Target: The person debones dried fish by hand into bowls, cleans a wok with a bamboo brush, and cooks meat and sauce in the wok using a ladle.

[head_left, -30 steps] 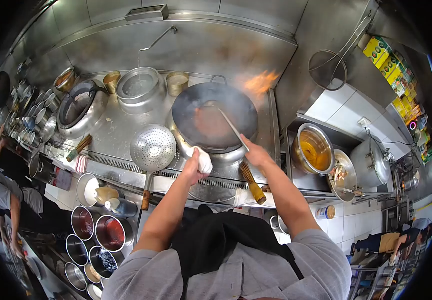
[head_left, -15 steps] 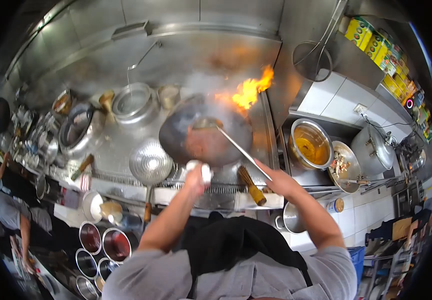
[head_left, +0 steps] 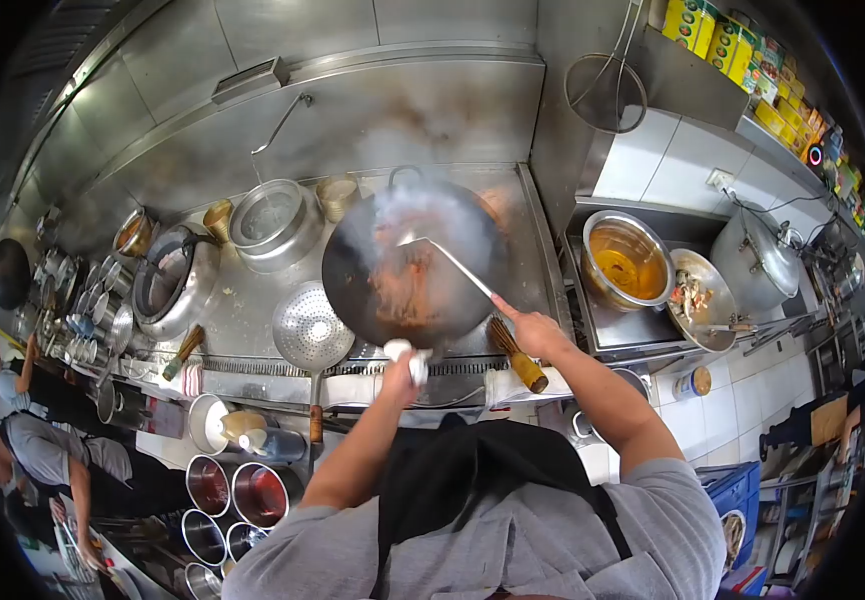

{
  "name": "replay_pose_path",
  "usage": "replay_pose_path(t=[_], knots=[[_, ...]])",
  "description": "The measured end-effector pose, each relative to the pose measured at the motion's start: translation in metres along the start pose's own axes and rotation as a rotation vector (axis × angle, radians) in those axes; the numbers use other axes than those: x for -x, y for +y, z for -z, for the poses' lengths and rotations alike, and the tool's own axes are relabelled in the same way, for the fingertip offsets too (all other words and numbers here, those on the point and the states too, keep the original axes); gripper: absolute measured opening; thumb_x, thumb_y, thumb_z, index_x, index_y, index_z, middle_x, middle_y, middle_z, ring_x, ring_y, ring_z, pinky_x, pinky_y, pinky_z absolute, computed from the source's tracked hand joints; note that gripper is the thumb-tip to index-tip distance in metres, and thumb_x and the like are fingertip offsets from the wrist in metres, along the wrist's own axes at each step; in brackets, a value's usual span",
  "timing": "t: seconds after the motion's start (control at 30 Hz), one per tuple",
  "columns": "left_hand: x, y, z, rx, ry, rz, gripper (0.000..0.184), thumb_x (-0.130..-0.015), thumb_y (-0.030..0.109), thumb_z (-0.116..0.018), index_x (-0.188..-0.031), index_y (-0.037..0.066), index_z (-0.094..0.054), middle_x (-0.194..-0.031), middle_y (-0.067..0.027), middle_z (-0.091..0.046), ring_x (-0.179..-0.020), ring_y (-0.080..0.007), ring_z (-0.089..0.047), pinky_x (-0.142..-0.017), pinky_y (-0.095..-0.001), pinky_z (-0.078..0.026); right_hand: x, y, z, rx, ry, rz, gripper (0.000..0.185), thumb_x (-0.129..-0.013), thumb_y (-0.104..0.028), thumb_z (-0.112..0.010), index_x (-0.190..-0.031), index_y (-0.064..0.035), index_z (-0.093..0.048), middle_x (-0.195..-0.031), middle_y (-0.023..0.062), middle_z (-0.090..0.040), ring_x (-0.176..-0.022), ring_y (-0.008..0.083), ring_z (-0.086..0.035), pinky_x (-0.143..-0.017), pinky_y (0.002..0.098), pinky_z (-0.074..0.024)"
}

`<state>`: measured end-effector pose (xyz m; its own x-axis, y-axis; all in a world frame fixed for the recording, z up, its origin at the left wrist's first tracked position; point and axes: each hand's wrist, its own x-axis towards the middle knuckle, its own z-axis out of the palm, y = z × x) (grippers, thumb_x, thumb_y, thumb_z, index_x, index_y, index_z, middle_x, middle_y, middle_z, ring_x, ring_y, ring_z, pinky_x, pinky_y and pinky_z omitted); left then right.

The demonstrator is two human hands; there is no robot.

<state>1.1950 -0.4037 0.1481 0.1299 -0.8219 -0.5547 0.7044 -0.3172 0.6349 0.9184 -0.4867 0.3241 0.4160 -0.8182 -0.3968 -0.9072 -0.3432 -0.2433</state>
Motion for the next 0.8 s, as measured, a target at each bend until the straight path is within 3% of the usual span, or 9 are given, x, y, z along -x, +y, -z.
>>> replay_pose_path(t=[0.17, 0.27, 0.43, 0.5, 0.57, 0.6, 0.63, 0.77, 0.8], knots=[[0.066, 0.023, -0.03, 0.086, 0.054, 0.027, 0.008, -0.093, 0.017, -0.057, -0.1, 0.015, -0.057, -0.082, -0.0036, -0.063, -0.066, -0.0204, -0.061, -0.055, -0.0368, -0.051, 0.066, 0.005, 0.029, -0.011, -0.128, -0.045, 0.088, -0.083, -0.003, -0.051, -0.154, -0.0374, -0.012, -0.115, 0.0264, -0.064, -0.099, 0.0415, -0.064, -0.088, 0.0467, -0.05], [0.015, 0.089, -0.081, 0.138, 0.094, -0.007, 0.017, -0.096, 0.029, -0.053, -0.105, 0.014, -0.056, -0.084, -0.0045, -0.062, -0.068, -0.0185, -0.06, -0.056, -0.0348, -0.049, 0.09, 0.038, 0.032, -0.251, -0.148, 0.271, 0.083, -0.086, -0.008, -0.054, -0.155, -0.0339, -0.016, -0.131, 0.0288, -0.054, -0.111, 0.0422, -0.059, -0.099, 0.0409, -0.0449], [-0.026, 0.063, -0.059, -0.099, 0.062, 0.015, 0.019, -0.093, 0.025, -0.055, -0.105, 0.011, -0.056, -0.086, -0.004, -0.062, -0.072, -0.0196, -0.061, -0.06, -0.0376, -0.051, 0.032, 0.038, 0.01, -0.274, -0.066, 0.224, 0.084, -0.086, -0.005, -0.051, -0.155, -0.0339, -0.013, -0.119, 0.029, -0.06, -0.104, 0.0408, -0.063, -0.092, 0.044, -0.0491], [0.0, 0.03, -0.031, -0.082, -0.005, -0.024, 0.02, -0.091, 0.018, -0.057, -0.109, 0.01, -0.056, -0.091, -0.0046, -0.062, -0.08, -0.0205, -0.062, -0.063, -0.0402, -0.052, 0.009, 0.022, 0.007, 0.027, -0.012, -0.048, 0.084, -0.086, -0.005, -0.047, -0.155, -0.0351, -0.011, -0.107, 0.0276, -0.065, -0.093, 0.0415, -0.066, -0.085, 0.0491, -0.0507], [0.015, -0.016, 0.01, -0.076, 0.073, -0.073, 0.016, -0.089, 0.022, -0.063, -0.102, 0.013, -0.059, -0.08, -0.0051, -0.062, -0.065, -0.0202, -0.06, -0.049, -0.0397, -0.046, 0.029, 0.007, 0.017, 0.019, 0.045, -0.07, 0.083, -0.085, -0.005, -0.046, -0.154, -0.0361, -0.011, -0.1, 0.0253, -0.068, -0.084, 0.0418, -0.067, -0.082, 0.0521, -0.0504], [0.045, -0.012, 0.008, -0.134, 0.069, 0.034, 0.013, -0.09, 0.021, -0.062, -0.099, 0.013, -0.058, -0.08, -0.0045, -0.063, -0.066, -0.0193, -0.061, -0.051, -0.0386, -0.048, 0.047, 0.003, 0.025, -0.025, 0.047, -0.047, 0.083, -0.085, -0.006, -0.046, -0.154, -0.0362, -0.011, -0.101, 0.026, -0.067, -0.086, 0.0422, -0.066, -0.083, 0.0514, -0.0502], [0.058, -0.007, 0.005, -0.098, 0.086, 0.134, 0.021, -0.091, 0.015, -0.059, -0.111, 0.008, -0.057, -0.093, -0.0082, -0.063, -0.08, -0.0235, -0.064, -0.064, -0.0411, -0.053, 0.061, 0.003, 0.03, -0.064, 0.048, -0.027, 0.083, -0.085, -0.006, -0.047, -0.154, -0.0363, -0.011, -0.102, 0.0267, -0.067, -0.088, 0.0426, -0.066, -0.084, 0.0507, -0.05], [0.041, 0.078, -0.072, 0.155, 0.06, 0.015, 0.017, -0.097, 0.026, -0.052, -0.104, 0.012, -0.057, -0.088, -0.0059, -0.064, -0.072, -0.0213, -0.063, -0.058, -0.0399, -0.051, 0.081, 0.046, 0.039, -0.287, 0.039, 0.292, 0.089, -0.083, -0.007, -0.057, -0.154, -0.0386, -0.013, -0.112, 0.0311, -0.062, -0.095, 0.0414, -0.065, -0.089, 0.0459, -0.0484], [0.013, 0.101, -0.082, 0.04, 0.06, 0.038, 0.018, -0.098, 0.028, -0.052, -0.104, 0.012, -0.057, -0.088, -0.0056, -0.064, -0.07, -0.0211, -0.063, -0.057, -0.0399, -0.051, 0.074, 0.043, 0.04, -0.285, 0.039, 0.288, 0.089, -0.083, -0.007, -0.057, -0.154, -0.0386, -0.013, -0.112, 0.0311, -0.062, -0.095, 0.0414, -0.065, -0.089, 0.0459, -0.0484]])
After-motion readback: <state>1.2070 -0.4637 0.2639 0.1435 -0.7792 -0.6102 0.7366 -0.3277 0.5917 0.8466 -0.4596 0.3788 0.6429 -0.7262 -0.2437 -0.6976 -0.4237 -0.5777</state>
